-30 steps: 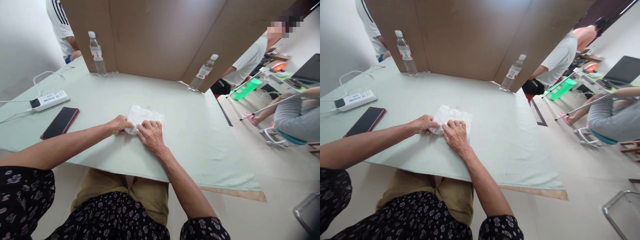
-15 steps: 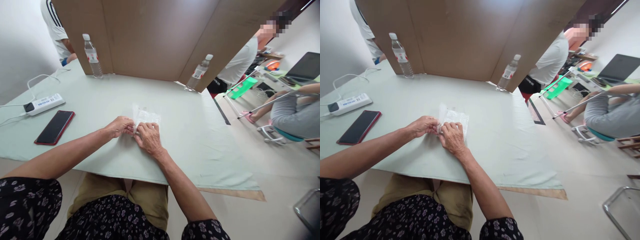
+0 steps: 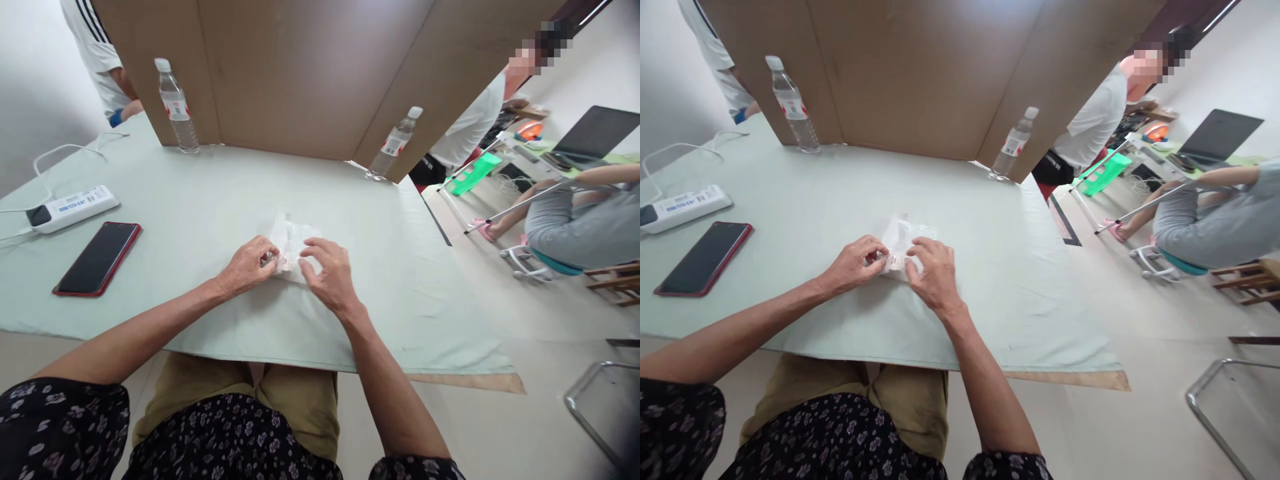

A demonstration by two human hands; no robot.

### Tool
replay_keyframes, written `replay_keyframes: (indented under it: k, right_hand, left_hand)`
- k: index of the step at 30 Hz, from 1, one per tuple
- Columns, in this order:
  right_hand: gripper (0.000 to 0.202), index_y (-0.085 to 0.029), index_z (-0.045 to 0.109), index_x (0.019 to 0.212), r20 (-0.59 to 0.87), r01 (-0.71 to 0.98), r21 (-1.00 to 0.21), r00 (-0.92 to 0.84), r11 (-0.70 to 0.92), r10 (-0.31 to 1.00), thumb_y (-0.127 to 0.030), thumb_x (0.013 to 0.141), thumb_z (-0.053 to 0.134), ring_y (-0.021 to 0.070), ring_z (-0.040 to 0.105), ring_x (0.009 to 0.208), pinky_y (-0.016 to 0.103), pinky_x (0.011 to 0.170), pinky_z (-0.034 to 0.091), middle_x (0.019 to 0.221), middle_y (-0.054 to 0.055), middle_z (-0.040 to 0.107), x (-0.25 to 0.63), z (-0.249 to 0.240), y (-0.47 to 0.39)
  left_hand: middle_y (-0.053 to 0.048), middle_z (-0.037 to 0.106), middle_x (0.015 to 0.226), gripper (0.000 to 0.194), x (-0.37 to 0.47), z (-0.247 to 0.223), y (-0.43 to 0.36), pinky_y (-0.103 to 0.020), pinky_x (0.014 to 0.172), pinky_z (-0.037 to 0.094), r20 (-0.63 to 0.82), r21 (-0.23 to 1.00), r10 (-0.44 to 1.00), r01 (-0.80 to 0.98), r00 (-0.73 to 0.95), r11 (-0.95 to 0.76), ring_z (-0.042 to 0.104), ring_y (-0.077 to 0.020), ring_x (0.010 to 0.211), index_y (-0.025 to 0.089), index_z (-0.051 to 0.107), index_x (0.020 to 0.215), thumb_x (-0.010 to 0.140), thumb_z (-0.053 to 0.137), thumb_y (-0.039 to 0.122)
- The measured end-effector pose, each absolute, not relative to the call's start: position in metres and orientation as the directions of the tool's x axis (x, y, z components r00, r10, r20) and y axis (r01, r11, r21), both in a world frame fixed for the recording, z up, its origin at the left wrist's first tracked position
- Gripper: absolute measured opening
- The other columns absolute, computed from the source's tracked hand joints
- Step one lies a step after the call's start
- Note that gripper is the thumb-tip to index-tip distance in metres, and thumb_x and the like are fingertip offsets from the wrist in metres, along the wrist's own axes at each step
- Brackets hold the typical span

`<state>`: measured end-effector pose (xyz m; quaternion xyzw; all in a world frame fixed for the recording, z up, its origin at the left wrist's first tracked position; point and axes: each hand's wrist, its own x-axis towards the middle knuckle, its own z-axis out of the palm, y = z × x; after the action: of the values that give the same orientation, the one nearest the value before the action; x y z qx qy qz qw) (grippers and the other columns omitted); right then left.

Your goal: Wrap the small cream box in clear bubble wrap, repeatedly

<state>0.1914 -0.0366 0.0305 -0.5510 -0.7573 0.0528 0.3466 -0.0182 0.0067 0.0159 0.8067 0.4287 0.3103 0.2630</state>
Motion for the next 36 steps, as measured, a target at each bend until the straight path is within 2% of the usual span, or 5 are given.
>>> replay_keyframes:
  k: [4,9,20,28,36]
  right_hand:
    - [0.030,-0.019,0.068,0.107,0.183,0.766,-0.641,0.084,0.054,0.979,-0.042,0.089,0.061,0.0234,0.069,0.087,0.040,0.082,0.052,0.110,0.011,0.074,0.224,0.041,-0.055]
    - [0.060,-0.016,0.059,0.130,-0.122,0.705,-0.680,0.161,-0.201,0.979,-0.056,0.085,0.064,0.0196,0.067,0.077,0.037,0.077,0.052,0.104,0.009,0.073,0.231,0.028,-0.053]
    - [0.075,-0.012,0.044,0.144,0.089,0.515,-0.856,0.233,-0.045,0.968,-0.034,0.075,0.065,0.0141,0.050,0.059,0.031,0.065,0.046,0.064,-0.010,0.048,0.188,0.002,-0.027]
    - [0.073,-0.016,0.047,0.142,0.011,0.284,-0.957,0.219,-0.053,0.976,-0.044,0.077,0.069,0.0137,0.057,0.064,0.028,0.060,0.051,0.074,-0.005,0.059,0.166,0.012,-0.026]
    - [0.067,-0.015,0.049,0.143,-0.011,0.414,-0.909,0.089,-0.047,0.996,-0.041,0.083,0.064,0.0126,0.063,0.060,0.030,0.060,0.056,0.100,0.007,0.074,0.159,0.021,-0.029]
  left_hand:
    - [-0.004,0.062,0.094,0.018,-0.018,0.011,-0.002,-0.029,0.070,0.050,0.289,0.672,0.856,0.546,0.429,-0.500,0.056,-0.0134,0.069,0.019,0.066,0.101,0.086,0.056,0.019]
    - [-0.007,0.063,0.099,0.021,-0.014,0.001,0.000,-0.029,0.072,0.051,0.334,0.650,0.826,0.523,0.455,-0.551,0.060,-0.0152,0.075,0.018,0.066,0.106,0.088,0.056,0.021]
    - [-0.010,0.065,0.107,0.020,-0.009,-0.005,0.000,-0.029,0.079,0.053,0.450,0.554,0.771,0.536,0.450,-0.637,0.063,-0.0180,0.088,0.017,0.069,0.105,0.091,0.057,0.025]
    - [-0.009,0.062,0.104,0.015,-0.003,-0.005,0.001,-0.029,0.077,0.052,0.392,0.583,0.795,0.543,0.463,-0.604,0.061,-0.0175,0.087,0.018,0.068,0.097,0.092,0.056,0.026]
    - [-0.008,0.063,0.107,0.026,-0.001,-0.005,0.002,-0.033,0.080,0.054,0.331,0.707,0.830,0.464,0.449,-0.533,0.062,-0.0189,0.087,0.019,0.065,0.111,0.085,0.060,0.019]
